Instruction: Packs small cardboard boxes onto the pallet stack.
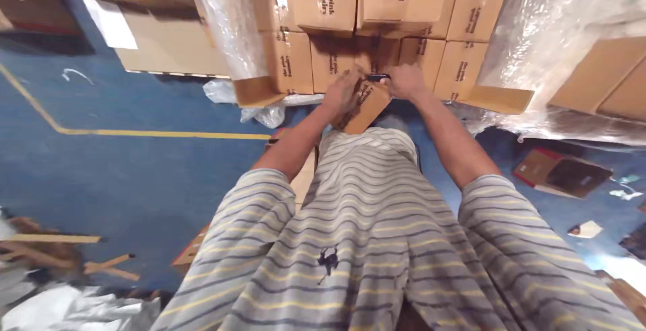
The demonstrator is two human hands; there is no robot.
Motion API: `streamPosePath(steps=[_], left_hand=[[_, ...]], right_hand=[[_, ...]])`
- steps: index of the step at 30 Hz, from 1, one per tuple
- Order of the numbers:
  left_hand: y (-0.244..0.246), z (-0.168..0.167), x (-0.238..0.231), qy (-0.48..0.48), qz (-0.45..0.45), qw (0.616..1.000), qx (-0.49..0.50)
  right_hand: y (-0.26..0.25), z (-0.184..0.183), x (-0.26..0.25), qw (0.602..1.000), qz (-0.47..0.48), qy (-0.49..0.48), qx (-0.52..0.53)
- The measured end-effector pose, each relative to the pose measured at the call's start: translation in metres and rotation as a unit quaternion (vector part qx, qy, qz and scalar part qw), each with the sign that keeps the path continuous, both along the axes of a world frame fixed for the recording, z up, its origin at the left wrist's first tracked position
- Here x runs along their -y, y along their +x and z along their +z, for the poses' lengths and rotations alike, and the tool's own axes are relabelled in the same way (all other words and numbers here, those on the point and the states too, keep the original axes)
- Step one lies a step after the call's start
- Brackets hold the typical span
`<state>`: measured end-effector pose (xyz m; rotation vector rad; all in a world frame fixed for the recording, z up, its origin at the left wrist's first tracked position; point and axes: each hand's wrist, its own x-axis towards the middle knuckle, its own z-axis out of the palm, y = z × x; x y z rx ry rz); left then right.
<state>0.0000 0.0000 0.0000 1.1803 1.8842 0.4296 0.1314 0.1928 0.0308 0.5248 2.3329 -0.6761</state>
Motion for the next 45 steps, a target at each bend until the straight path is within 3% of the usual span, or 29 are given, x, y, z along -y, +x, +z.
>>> streamPosePath(steps=[7, 10, 13, 15, 17, 19, 21, 26, 31, 39, 42, 45], left_hand=[[-0.001, 0.0, 0.004, 0.017, -0.005, 1.0, 0.01], [0.002, 0.002, 0.002, -0.001, -0.01, 1.0, 0.005], [0.002, 0.001, 0.0, -0.023, -0.017, 1.0, -0.011], [-0.001, -0.001, 0.001, -0.009, -0.029, 0.999, -0.027], [-0.001, -0.002, 0.004, -0.014, -0.036, 0.999, -0.035], [-0.004, -0.005, 0.004, -0.015, -0.016, 0.999, -0.028], [-0.009, -0.007, 0.004, -0.004, 0.018, 1.0, -0.015], [-0.024, -0.003, 0.006, 0.014, 0.092, 0.995, 0.036], [-0.024, -0.01, 0.008, 0.025, 0.11, 0.992, 0.049], [-0.022, -0.011, 0.015, 0.031, 0.14, 0.988, 0.056], [-0.018, -0.014, 0.021, 0.042, 0.161, 0.985, 0.053], [-0.022, -0.013, 0.02, 0.036, 0.183, 0.981, 0.06]], right_hand=[[-0.003, -0.003, -0.012, 0.997, 0.066, -0.023, 0.031], [0.014, 0.003, -0.023, 0.99, 0.111, -0.005, 0.081], [0.045, 0.011, -0.038, 0.985, 0.094, 0.009, 0.145], [0.066, 0.019, -0.042, 0.993, -0.01, 0.015, 0.116], [0.078, 0.021, -0.029, 0.98, -0.185, -0.02, 0.071], [0.076, 0.016, 0.003, 0.932, -0.336, -0.134, 0.028], [0.063, 0.01, 0.04, 0.883, -0.406, -0.237, 0.0], [0.021, 0.004, 0.084, 0.922, -0.359, -0.145, -0.009], [-0.004, 0.018, 0.083, 0.955, -0.287, -0.067, 0.023], [-0.033, 0.029, 0.095, 0.966, -0.257, -0.004, 0.035], [-0.028, 0.04, 0.101, 0.977, -0.203, -0.013, 0.059], [0.007, 0.049, 0.112, 0.978, -0.146, -0.087, 0.119]])
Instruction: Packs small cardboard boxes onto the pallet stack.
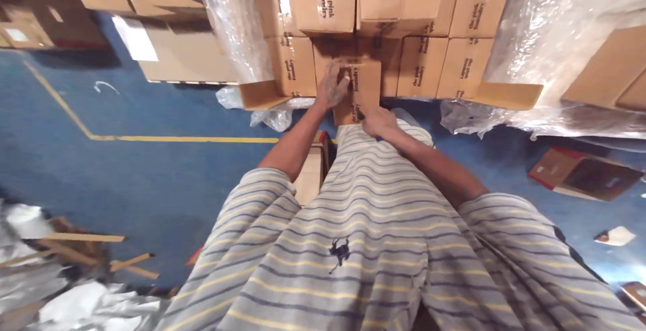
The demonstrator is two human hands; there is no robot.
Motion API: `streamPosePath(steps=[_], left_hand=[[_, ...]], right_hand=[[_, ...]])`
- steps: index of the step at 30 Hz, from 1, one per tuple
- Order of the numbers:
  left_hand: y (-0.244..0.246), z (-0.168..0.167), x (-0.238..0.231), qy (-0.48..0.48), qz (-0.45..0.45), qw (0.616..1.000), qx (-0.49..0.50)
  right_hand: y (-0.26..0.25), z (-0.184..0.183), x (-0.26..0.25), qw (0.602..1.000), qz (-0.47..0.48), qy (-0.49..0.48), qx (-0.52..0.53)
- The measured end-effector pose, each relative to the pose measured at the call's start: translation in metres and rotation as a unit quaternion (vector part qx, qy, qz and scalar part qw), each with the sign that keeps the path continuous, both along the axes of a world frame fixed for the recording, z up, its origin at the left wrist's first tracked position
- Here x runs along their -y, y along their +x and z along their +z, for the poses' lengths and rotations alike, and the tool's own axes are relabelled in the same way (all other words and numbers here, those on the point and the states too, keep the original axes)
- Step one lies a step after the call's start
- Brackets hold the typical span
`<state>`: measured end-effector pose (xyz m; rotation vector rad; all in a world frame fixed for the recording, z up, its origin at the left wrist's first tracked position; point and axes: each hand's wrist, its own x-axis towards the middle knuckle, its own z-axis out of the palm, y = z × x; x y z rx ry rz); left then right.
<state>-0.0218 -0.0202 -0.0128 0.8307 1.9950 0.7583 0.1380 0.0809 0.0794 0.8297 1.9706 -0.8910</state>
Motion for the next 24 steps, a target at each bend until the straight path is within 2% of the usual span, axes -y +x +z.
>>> streamPosePath(steps=[4, 6, 12, 20, 24], left_hand=[[-0.001, 0.004, -0.009, -0.003, 0.022, 1.0, 0.004], [-0.002, 0.005, -0.009, -0.01, 0.014, 1.0, 0.008], [-0.002, -0.001, -0.005, 0.005, 0.032, 0.999, -0.001], [0.004, 0.008, -0.008, 0.019, 0.033, 0.999, -0.008], [0.003, 0.004, -0.009, 0.023, 0.04, 0.999, -0.002]], right_hand=[[0.007, -0.016, -0.022, 0.99, -0.082, 0.063, -0.091], [-0.004, -0.024, -0.026, 0.988, -0.103, 0.063, -0.098], [-0.026, -0.032, -0.02, 0.988, -0.081, 0.082, -0.1], [-0.049, -0.012, -0.015, 0.987, -0.1, 0.111, -0.063], [-0.049, -0.017, -0.014, 0.984, -0.096, 0.128, -0.074]])
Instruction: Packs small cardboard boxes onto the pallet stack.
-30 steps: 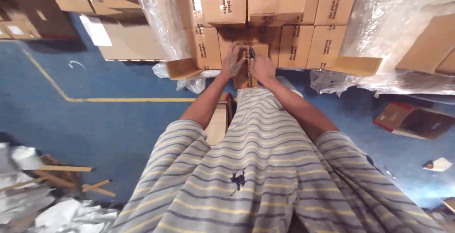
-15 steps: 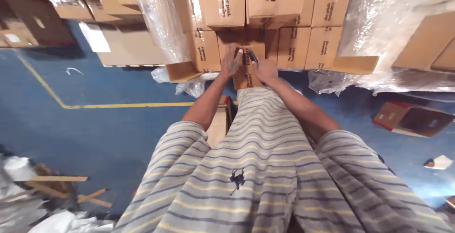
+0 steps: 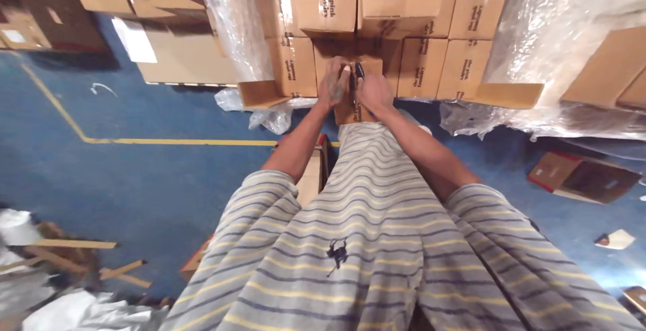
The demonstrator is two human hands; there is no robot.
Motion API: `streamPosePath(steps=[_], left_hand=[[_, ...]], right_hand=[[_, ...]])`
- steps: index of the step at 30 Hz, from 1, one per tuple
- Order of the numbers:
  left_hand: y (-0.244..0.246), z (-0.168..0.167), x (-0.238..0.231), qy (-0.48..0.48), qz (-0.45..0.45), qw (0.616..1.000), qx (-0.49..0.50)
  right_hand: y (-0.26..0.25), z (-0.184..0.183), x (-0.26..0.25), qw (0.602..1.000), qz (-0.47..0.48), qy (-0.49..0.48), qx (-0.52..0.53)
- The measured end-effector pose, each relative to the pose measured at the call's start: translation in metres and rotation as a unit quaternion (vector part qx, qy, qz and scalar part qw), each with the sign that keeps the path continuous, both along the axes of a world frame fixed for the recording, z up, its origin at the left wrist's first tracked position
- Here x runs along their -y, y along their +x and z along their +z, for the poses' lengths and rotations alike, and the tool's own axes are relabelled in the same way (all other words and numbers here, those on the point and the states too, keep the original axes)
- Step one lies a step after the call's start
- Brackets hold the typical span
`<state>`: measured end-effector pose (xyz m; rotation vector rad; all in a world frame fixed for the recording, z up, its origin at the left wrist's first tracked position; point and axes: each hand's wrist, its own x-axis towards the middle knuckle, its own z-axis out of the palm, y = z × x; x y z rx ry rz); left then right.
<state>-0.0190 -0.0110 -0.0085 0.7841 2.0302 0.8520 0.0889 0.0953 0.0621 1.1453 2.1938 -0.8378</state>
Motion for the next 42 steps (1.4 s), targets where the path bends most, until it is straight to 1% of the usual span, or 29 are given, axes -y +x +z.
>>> streamPosePath(steps=[2, 4, 6, 7, 8, 10, 11, 12, 14, 16, 18, 20, 22, 24, 25, 28, 31, 34, 37, 42], left_hand=[[0.002, -0.002, 0.004, 0.004, 0.003, 1.0, 0.001], [0.001, -0.003, 0.006, 0.013, 0.012, 1.0, 0.004], [-0.002, -0.002, 0.003, -0.001, 0.029, 0.999, 0.013], [-0.003, -0.002, 0.0, -0.023, 0.043, 0.999, 0.013], [-0.003, -0.001, -0.003, -0.053, 0.058, 0.997, 0.008], [-0.002, 0.002, -0.007, -0.118, 0.076, 0.99, -0.008], [-0.003, 0.0, -0.01, -0.127, 0.082, 0.989, -0.005], [-0.008, -0.003, -0.013, -0.121, 0.093, 0.988, 0.011], [-0.019, -0.004, -0.01, -0.097, 0.128, 0.984, 0.074], [-0.022, -0.001, 0.003, -0.08, 0.186, 0.97, 0.136], [-0.02, -0.001, 0.019, -0.095, 0.248, 0.951, 0.157], [-0.015, 0.0, 0.027, -0.125, 0.318, 0.927, 0.155], [-0.007, 0.001, 0.026, -0.143, 0.391, 0.894, 0.166], [-0.002, -0.001, 0.018, -0.147, 0.452, 0.862, 0.175], [-0.001, 0.0, 0.013, -0.157, 0.467, 0.854, 0.17], [-0.005, 0.003, 0.0, -0.188, 0.475, 0.843, 0.17], [-0.003, 0.002, 0.002, -0.193, 0.472, 0.841, 0.178], [-0.005, 0.003, -0.001, -0.197, 0.478, 0.838, 0.173], [-0.004, 0.002, -0.001, -0.198, 0.475, 0.841, 0.168], [-0.003, -0.001, -0.002, -0.181, 0.497, 0.83, 0.178]], right_hand=[[0.01, 0.001, 0.003, 0.999, 0.038, -0.014, 0.006], [0.03, 0.007, 0.008, 0.993, 0.096, -0.06, 0.023], [0.049, 0.011, 0.011, 0.987, 0.115, -0.096, 0.053], [0.054, 0.011, 0.008, 0.988, 0.093, -0.107, 0.055], [0.058, 0.006, 0.002, 0.991, 0.056, -0.115, 0.032], [0.062, -0.023, -0.009, 0.984, -0.03, -0.169, -0.048], [0.061, -0.04, -0.013, 0.973, -0.066, -0.204, -0.087], [0.056, -0.054, -0.018, 0.967, -0.084, -0.216, -0.108], [0.043, -0.066, -0.025, 0.968, -0.086, -0.198, -0.127], [0.031, -0.07, -0.03, 0.966, -0.079, -0.2, -0.146], [0.019, -0.065, -0.034, 0.965, -0.062, -0.197, -0.163], [0.018, -0.045, -0.037, 0.973, -0.051, -0.155, -0.165], [0.045, -0.038, -0.035, 0.972, -0.088, -0.123, -0.18], [0.085, -0.046, -0.028, 0.961, -0.163, -0.146, -0.172], [0.104, -0.053, -0.023, 0.957, -0.186, -0.163, -0.152], [0.132, -0.072, -0.006, 0.955, -0.2, -0.2, -0.095], [0.13, -0.082, 0.012, 0.952, -0.215, -0.193, -0.096], [0.122, -0.077, 0.019, 0.949, -0.246, -0.177, -0.087], [0.118, -0.074, 0.022, 0.955, -0.252, -0.144, -0.067], [0.106, -0.058, 0.033, 0.975, -0.206, -0.081, -0.021]])
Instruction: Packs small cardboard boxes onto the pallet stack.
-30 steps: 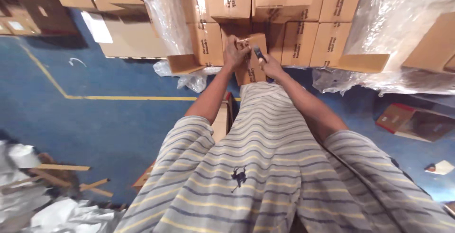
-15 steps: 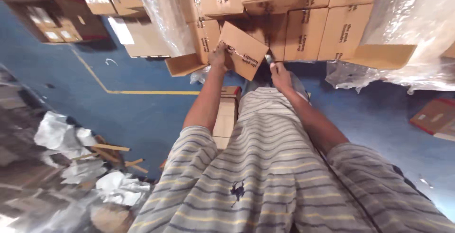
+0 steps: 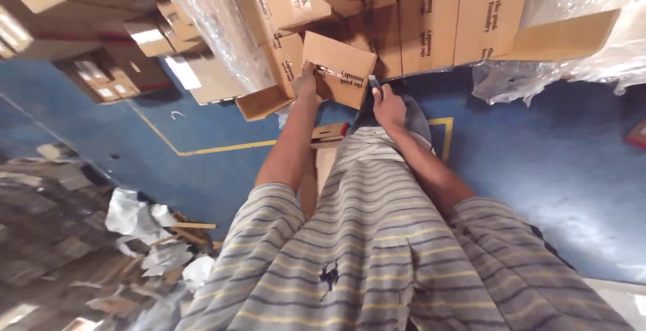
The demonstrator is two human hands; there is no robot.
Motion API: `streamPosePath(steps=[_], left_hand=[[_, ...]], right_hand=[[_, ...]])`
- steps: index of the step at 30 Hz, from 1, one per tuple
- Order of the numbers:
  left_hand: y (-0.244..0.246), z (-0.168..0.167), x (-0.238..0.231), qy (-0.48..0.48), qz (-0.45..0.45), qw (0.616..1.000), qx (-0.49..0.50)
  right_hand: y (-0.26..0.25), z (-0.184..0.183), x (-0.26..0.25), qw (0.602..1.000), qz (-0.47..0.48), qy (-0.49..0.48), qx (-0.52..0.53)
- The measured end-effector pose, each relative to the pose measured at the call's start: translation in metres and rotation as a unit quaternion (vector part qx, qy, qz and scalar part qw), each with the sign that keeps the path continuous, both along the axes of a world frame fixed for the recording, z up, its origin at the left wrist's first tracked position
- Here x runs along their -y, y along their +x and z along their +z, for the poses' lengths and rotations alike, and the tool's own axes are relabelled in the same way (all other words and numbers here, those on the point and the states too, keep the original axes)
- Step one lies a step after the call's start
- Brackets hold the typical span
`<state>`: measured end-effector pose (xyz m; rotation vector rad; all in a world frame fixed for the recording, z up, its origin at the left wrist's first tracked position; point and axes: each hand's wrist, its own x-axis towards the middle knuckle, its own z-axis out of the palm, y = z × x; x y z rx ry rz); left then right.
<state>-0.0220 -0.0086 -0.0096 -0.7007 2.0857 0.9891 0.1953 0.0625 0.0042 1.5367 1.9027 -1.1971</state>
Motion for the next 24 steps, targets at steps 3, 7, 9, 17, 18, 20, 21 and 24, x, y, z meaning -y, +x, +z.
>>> streamPosePath(steps=[3, 7, 9, 17, 18, 20, 21, 24], left_hand=[[-0.001, -0.002, 0.007, 0.014, -0.017, 1.0, 0.009], [-0.004, 0.008, 0.01, 0.04, -0.05, 0.997, 0.04], [-0.001, 0.013, 0.011, 0.06, -0.045, 0.996, 0.044], [-0.008, 0.008, 0.012, 0.109, -0.042, 0.991, 0.065], [-0.011, 0.01, 0.017, 0.137, -0.066, 0.986, 0.062], [-0.022, 0.011, 0.049, 0.228, -0.122, 0.964, 0.056], [-0.024, 0.008, 0.071, 0.266, -0.141, 0.952, 0.052], [-0.017, -0.001, 0.092, 0.276, -0.104, 0.955, 0.022]], right_hand=[[0.012, 0.012, 0.018, 0.997, 0.07, -0.021, 0.019], [0.032, 0.019, 0.013, 0.976, 0.212, -0.038, 0.028], [0.032, 0.02, 0.014, 0.991, 0.133, -0.008, 0.026], [-0.06, -0.01, -0.04, 0.991, -0.111, 0.027, -0.075], [-0.068, -0.02, -0.051, 0.989, -0.117, 0.008, -0.089], [-0.071, -0.032, -0.064, 0.986, -0.123, -0.014, -0.111], [-0.07, -0.031, -0.065, 0.99, -0.098, 0.002, -0.102], [-0.078, -0.006, -0.054, 0.986, 0.105, 0.127, -0.012]])
